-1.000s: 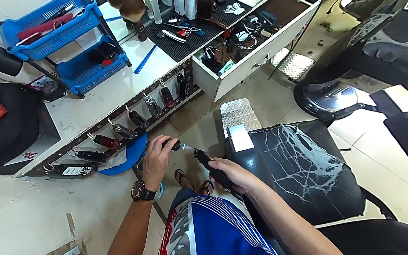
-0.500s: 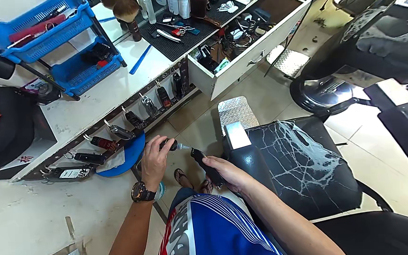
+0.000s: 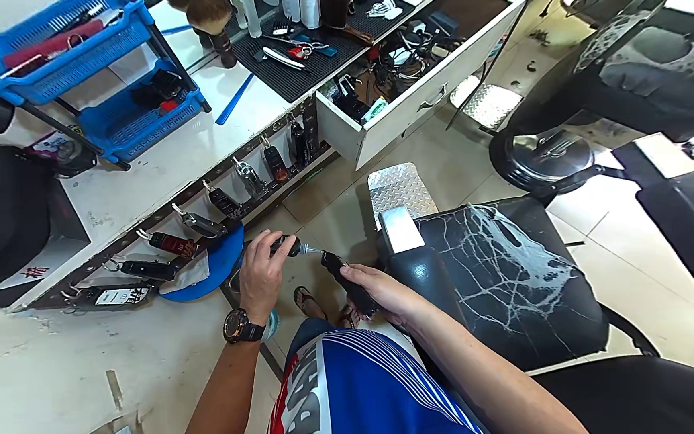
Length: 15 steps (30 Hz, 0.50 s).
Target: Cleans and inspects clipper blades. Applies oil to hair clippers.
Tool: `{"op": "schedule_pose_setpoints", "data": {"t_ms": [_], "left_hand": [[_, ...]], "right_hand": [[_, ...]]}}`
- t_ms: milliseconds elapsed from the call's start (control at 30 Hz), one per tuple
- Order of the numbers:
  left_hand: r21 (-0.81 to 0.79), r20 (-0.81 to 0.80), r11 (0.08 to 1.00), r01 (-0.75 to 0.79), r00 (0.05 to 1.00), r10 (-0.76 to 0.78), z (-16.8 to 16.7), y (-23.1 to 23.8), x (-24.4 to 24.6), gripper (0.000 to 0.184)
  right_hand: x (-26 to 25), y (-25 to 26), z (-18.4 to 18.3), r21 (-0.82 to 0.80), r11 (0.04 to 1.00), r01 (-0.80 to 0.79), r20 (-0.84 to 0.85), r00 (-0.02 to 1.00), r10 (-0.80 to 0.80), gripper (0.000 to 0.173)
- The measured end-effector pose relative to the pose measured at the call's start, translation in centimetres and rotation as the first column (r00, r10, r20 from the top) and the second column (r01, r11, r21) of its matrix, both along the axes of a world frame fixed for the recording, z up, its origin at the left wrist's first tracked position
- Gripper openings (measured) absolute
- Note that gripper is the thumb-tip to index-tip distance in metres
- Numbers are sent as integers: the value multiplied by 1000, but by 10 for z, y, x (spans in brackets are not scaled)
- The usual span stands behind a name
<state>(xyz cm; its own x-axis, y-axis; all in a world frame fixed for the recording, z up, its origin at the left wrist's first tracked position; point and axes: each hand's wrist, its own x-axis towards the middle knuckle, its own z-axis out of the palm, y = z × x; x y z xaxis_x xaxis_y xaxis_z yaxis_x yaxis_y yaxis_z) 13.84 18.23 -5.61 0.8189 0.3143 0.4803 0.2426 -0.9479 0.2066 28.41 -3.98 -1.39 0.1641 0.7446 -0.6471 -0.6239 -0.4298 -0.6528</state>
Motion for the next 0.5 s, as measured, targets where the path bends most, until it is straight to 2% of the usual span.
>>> {"op": "schedule_pose_setpoints", "data": {"t_ms": [500], "left_hand": [[46, 2, 999, 14, 1000, -14, 4, 1, 2, 38]], "right_hand": [[3, 2, 0, -4, 1000, 0, -4, 1000, 0, 42]]}}
